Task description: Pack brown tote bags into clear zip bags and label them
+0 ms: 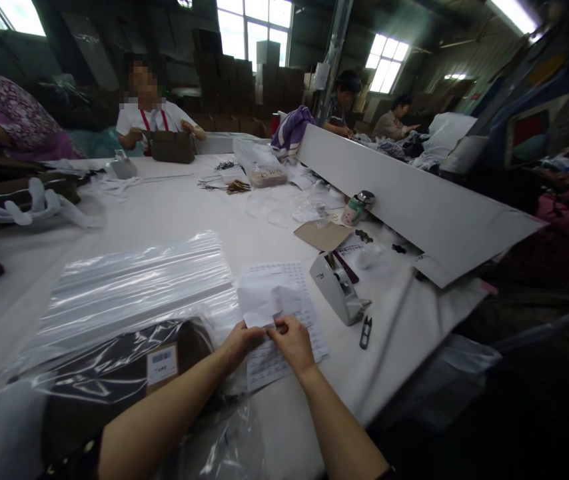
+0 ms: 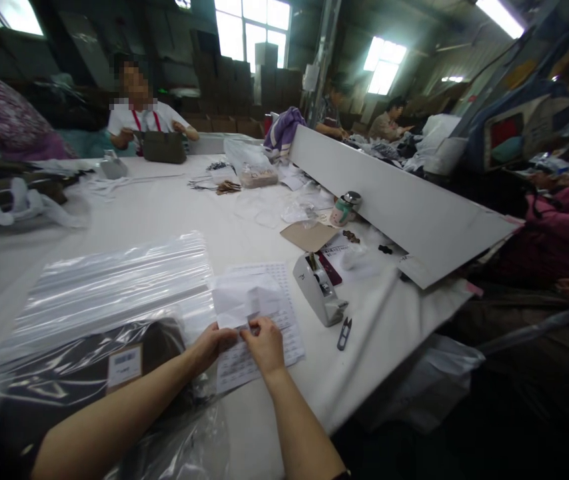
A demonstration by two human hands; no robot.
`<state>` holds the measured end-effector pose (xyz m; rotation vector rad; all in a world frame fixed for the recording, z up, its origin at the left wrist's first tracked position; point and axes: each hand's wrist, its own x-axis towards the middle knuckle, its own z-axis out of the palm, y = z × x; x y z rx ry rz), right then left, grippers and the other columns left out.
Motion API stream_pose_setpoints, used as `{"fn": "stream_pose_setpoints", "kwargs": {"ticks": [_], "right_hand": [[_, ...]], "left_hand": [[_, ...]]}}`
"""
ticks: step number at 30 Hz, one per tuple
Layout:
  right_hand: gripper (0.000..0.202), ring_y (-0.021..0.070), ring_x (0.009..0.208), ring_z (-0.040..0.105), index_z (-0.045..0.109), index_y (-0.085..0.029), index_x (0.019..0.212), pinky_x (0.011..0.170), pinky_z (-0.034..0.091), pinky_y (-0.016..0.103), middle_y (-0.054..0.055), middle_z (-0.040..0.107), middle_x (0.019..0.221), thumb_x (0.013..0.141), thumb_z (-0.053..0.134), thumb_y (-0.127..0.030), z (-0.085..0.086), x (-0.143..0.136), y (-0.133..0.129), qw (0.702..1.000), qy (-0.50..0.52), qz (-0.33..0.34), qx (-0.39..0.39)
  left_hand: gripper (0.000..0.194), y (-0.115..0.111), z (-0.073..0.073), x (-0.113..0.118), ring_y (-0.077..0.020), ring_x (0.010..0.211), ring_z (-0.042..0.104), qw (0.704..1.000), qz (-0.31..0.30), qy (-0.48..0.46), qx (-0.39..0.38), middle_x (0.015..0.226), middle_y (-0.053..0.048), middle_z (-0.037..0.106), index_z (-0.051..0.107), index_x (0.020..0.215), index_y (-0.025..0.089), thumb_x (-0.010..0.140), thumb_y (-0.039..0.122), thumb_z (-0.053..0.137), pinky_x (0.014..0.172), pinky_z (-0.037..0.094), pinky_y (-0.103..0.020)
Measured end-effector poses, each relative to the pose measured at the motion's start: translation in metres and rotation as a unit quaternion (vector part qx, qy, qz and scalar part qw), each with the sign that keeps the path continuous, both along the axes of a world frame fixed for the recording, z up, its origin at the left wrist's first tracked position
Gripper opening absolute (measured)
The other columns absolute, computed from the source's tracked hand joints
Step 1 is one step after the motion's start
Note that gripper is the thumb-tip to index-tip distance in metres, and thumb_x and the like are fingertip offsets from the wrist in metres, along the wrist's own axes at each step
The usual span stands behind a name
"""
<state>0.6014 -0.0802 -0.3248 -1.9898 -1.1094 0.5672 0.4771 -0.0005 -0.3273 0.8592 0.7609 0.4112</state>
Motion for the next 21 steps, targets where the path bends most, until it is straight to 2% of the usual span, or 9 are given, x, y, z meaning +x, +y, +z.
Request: {"fn": "stream_pose_setpoints", "kwargs": {"ticks": [3,6,8,12,17,21], "right_hand": [[0.012,0.0174,0.069,0.062,0.064,-0.020,0.076,0.069,0.045,0.028,0.000,0.066,0.072,0.071,0.065,-0.030,0.007,-0.001,-0.003,1.000,0.024,0.000,-0.011],[0.011,0.0180,0.070,0.063,0.061,-0.020,0.066,0.070,0.046,0.028,0.000,0.067,0.070,0.072,0.063,-0.029,0.007,-0.005,-0.004,1.000,0.023,-0.003,-0.009],[0.009,0.0182,0.070,0.063,0.061,-0.020,0.068,0.071,0.046,0.029,0.000,0.067,0.071,0.072,0.064,-0.027,0.004,-0.007,-0.005,0.999,0.037,-0.007,-0.002],[0.016,0.0188,0.073,0.065,0.065,-0.018,0.083,0.071,0.048,0.028,0.003,0.069,0.079,0.069,0.065,-0.026,0.000,-0.009,-0.004,0.994,0.112,-0.014,0.006],[0.009,0.0193,0.071,0.065,0.066,-0.018,0.074,0.067,0.047,0.027,0.002,0.069,0.072,0.068,0.064,-0.025,-0.001,-0.008,-0.003,0.990,0.138,0.001,-0.019],[0.008,0.0183,0.067,0.063,0.063,-0.018,0.067,0.064,0.045,0.026,0.001,0.068,0.067,0.066,0.066,-0.025,-0.001,-0.007,-0.003,0.993,0.120,-0.006,-0.022]], "left_hand": [[0.041,-0.002,0.001,-0.003,-0.0249,0.084,0.064,1.000,-0.002,0.008,0.022,0.089,-0.011,0.070,0.062,0.103,0.009,0.068,0.030,0.067,0.080,0.048,-0.035],[0.042,-0.004,0.000,-0.006,-0.0252,0.082,0.065,0.999,0.004,0.034,0.042,0.089,-0.012,0.070,0.063,0.103,0.010,0.072,0.039,0.065,0.077,0.049,-0.035],[0.042,-0.004,-0.002,-0.008,-0.0253,0.079,0.065,0.997,0.010,0.051,0.055,0.087,-0.012,0.070,0.064,0.100,0.009,0.073,0.042,0.064,0.074,0.050,-0.036],[0.043,-0.005,-0.003,-0.009,-0.0269,0.079,0.065,0.994,0.012,0.067,0.079,0.084,-0.012,0.070,0.066,0.096,0.009,0.071,0.043,0.064,0.074,0.050,-0.037],[0.043,-0.006,-0.002,-0.011,-0.0276,0.084,0.063,0.991,0.000,0.080,0.110,0.088,-0.011,0.070,0.066,0.095,0.008,0.067,0.041,0.067,0.077,0.049,-0.036],[0.042,-0.007,0.000,-0.012,-0.0271,0.088,0.063,0.988,-0.005,0.091,0.123,0.094,-0.011,0.070,0.067,0.095,0.009,0.067,0.039,0.068,0.079,0.049,-0.035]]}}
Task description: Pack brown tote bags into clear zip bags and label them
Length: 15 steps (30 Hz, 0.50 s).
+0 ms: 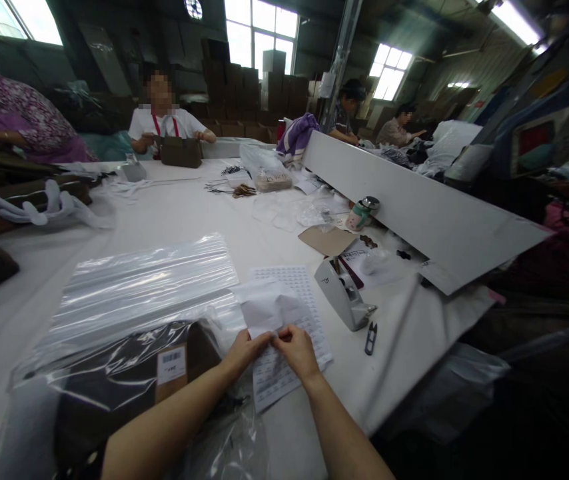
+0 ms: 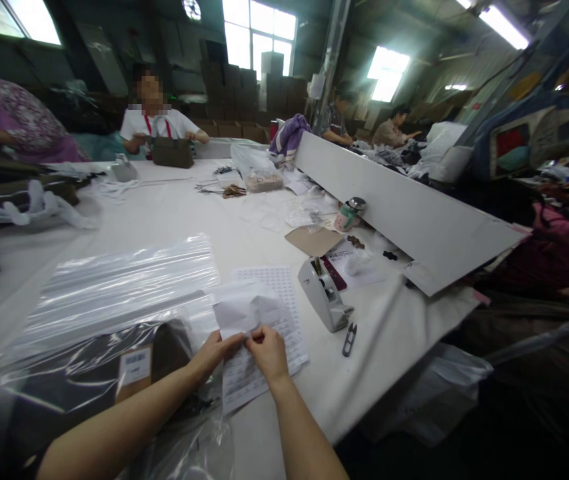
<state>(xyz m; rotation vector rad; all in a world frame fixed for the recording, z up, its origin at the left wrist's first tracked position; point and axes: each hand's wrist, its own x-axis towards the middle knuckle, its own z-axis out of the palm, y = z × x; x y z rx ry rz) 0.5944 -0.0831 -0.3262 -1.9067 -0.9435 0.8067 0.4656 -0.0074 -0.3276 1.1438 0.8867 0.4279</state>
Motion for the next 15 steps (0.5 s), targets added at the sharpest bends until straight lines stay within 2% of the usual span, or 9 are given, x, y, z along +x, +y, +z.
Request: {"fn": "stream_pose_setpoints", "kwargs": {"ticks": [5,11,15], "right_hand": [[0.013,0.0174,0.065,0.060,0.058,-0.018,0.058,0.064,0.043,0.026,0.000,0.065,0.063,0.067,0.065,-0.025,0.000,-0.003,-0.001,0.999,-0.032,-0.004,0.000],[0.010,0.0156,0.062,0.058,0.058,-0.018,0.067,0.064,0.043,0.025,-0.001,0.062,0.066,0.072,0.060,-0.027,-0.001,-0.007,-0.006,0.999,-0.023,0.013,0.035],[0.015,0.0182,0.073,0.056,0.058,-0.018,0.070,0.070,0.042,0.027,0.003,0.061,0.074,0.077,0.054,-0.031,0.007,-0.008,-0.013,0.995,-0.059,0.017,0.080]], "left_hand": [[0.041,0.000,-0.004,-0.001,-0.0269,0.086,0.064,1.000,0.006,0.012,0.007,0.095,-0.011,0.070,0.067,0.095,0.010,0.069,0.041,0.064,0.075,0.051,-0.034],[0.041,0.001,-0.005,-0.002,-0.0257,0.084,0.065,0.999,0.009,0.030,0.015,0.090,-0.012,0.070,0.064,0.099,0.009,0.074,0.041,0.057,0.075,0.051,-0.034],[0.049,0.002,-0.001,0.001,-0.0257,0.083,0.065,0.999,0.002,0.035,0.033,0.087,-0.013,0.070,0.062,0.103,0.007,0.076,0.047,0.052,0.072,0.052,-0.034]]}}
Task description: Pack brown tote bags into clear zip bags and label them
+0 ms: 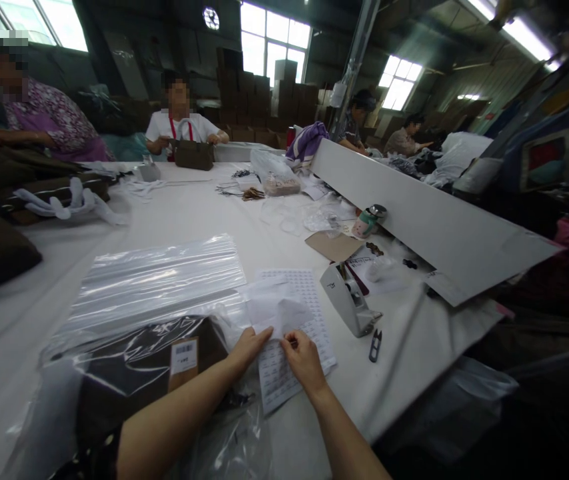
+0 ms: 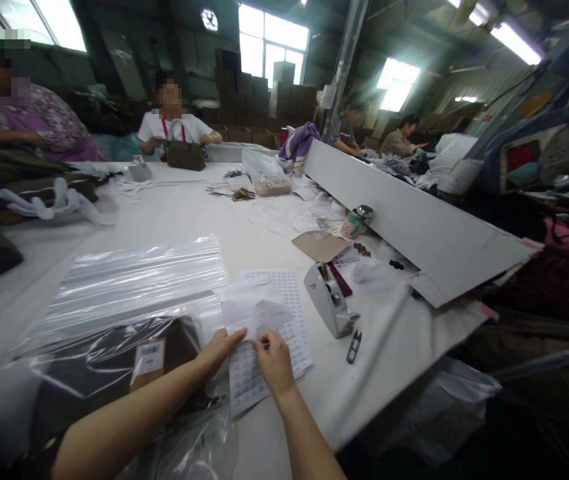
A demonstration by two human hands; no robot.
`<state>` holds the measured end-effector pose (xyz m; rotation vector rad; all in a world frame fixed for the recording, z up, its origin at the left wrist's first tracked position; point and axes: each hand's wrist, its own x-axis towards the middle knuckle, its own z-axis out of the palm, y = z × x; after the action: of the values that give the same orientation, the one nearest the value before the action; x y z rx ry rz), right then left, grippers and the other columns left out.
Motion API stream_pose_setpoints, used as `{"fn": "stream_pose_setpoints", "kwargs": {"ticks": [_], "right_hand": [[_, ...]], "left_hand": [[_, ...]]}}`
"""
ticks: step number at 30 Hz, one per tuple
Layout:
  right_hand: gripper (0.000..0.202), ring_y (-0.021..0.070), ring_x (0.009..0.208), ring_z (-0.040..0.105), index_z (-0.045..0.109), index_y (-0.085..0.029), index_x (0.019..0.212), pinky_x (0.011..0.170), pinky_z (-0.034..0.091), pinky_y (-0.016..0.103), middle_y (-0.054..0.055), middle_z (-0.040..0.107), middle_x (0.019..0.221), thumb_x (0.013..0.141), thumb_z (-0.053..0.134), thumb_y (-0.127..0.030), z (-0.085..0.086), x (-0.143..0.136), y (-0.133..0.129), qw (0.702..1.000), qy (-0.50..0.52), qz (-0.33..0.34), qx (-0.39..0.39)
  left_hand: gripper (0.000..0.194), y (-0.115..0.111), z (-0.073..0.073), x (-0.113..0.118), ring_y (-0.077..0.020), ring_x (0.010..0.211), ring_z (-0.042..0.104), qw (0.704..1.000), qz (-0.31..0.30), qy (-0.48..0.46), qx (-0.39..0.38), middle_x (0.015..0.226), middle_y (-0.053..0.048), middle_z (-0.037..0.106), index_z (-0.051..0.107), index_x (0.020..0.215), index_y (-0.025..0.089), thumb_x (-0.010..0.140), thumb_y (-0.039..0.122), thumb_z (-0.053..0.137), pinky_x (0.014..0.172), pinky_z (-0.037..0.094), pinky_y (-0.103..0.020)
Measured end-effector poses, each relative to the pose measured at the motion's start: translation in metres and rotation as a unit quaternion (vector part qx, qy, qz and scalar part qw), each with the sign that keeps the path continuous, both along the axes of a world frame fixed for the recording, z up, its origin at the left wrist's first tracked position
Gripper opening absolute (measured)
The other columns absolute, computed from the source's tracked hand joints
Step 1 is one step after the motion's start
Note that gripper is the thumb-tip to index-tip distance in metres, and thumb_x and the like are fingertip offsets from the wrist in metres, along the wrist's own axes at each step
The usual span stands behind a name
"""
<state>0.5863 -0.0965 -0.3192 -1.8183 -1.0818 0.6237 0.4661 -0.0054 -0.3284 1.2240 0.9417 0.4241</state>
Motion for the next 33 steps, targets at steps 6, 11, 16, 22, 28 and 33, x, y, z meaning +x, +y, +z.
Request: {"fn": "stream_pose_setpoints", "kwargs": {"ticks": [6,11,16,22,28,33], "right_hand": [[0.027,0.0151,0.062,0.048,0.056,-0.019,0.072,0.060,0.040,0.026,-0.001,0.052,0.064,0.071,0.062,-0.045,0.029,-0.008,-0.003,0.979,0.199,-0.033,0.042],[0.030,0.0086,0.051,0.039,0.054,-0.018,0.071,0.050,0.034,0.021,-0.005,0.046,0.055,0.064,0.073,-0.041,0.069,-0.053,0.027,0.924,0.375,0.073,0.003],[0.034,0.0060,0.044,0.034,0.051,-0.017,0.065,0.043,0.025,0.020,-0.007,0.041,0.048,0.062,0.073,-0.042,0.106,-0.146,0.070,0.893,0.373,0.244,-0.064],[0.033,0.0067,0.047,0.038,0.049,-0.018,0.062,0.050,0.034,0.022,-0.007,0.041,0.050,0.054,0.069,-0.044,0.124,-0.244,0.112,0.893,0.288,0.323,-0.123],[0.018,0.0071,0.045,0.036,0.054,-0.017,0.058,0.049,0.031,0.023,-0.007,0.043,0.047,0.058,0.063,-0.033,0.115,-0.284,0.136,0.928,0.149,0.312,-0.140],[0.008,0.0099,0.048,0.044,0.058,-0.017,0.053,0.051,0.033,0.023,-0.005,0.048,0.044,0.058,0.060,-0.022,0.099,-0.308,0.155,0.938,0.010,0.312,-0.151]], "left_hand": [[0.056,-0.013,0.046,-0.043,-0.0281,0.096,0.061,0.994,0.024,0.017,0.101,0.109,-0.016,0.064,0.058,0.112,0.008,0.067,0.040,0.065,0.087,0.047,-0.041],[0.036,-0.058,0.107,-0.148,-0.0203,0.111,0.051,0.869,-0.028,0.050,0.491,0.120,-0.007,0.058,0.056,0.115,0.022,0.078,0.021,0.056,0.100,0.036,-0.037],[0.028,-0.061,0.099,-0.261,-0.0221,0.105,0.053,0.805,0.272,0.168,0.499,0.108,-0.010,0.061,0.058,0.109,0.019,0.083,0.026,0.051,0.096,0.040,-0.039],[0.043,-0.027,0.074,-0.317,-0.0238,0.099,0.060,0.911,0.292,0.122,0.264,0.103,-0.009,0.066,0.065,0.104,0.016,0.085,0.045,0.040,0.089,0.046,-0.035],[0.041,-0.043,0.068,-0.314,-0.0281,0.110,0.049,0.843,0.124,0.292,0.434,0.116,-0.007,0.057,0.055,0.120,0.037,0.079,0.042,0.054,0.101,0.027,-0.053],[0.054,-0.054,0.060,-0.307,-0.0324,0.120,0.040,0.787,0.116,0.403,0.453,0.123,-0.008,0.052,0.042,0.129,0.043,0.077,0.044,0.058,0.102,0.009,-0.061]]}}
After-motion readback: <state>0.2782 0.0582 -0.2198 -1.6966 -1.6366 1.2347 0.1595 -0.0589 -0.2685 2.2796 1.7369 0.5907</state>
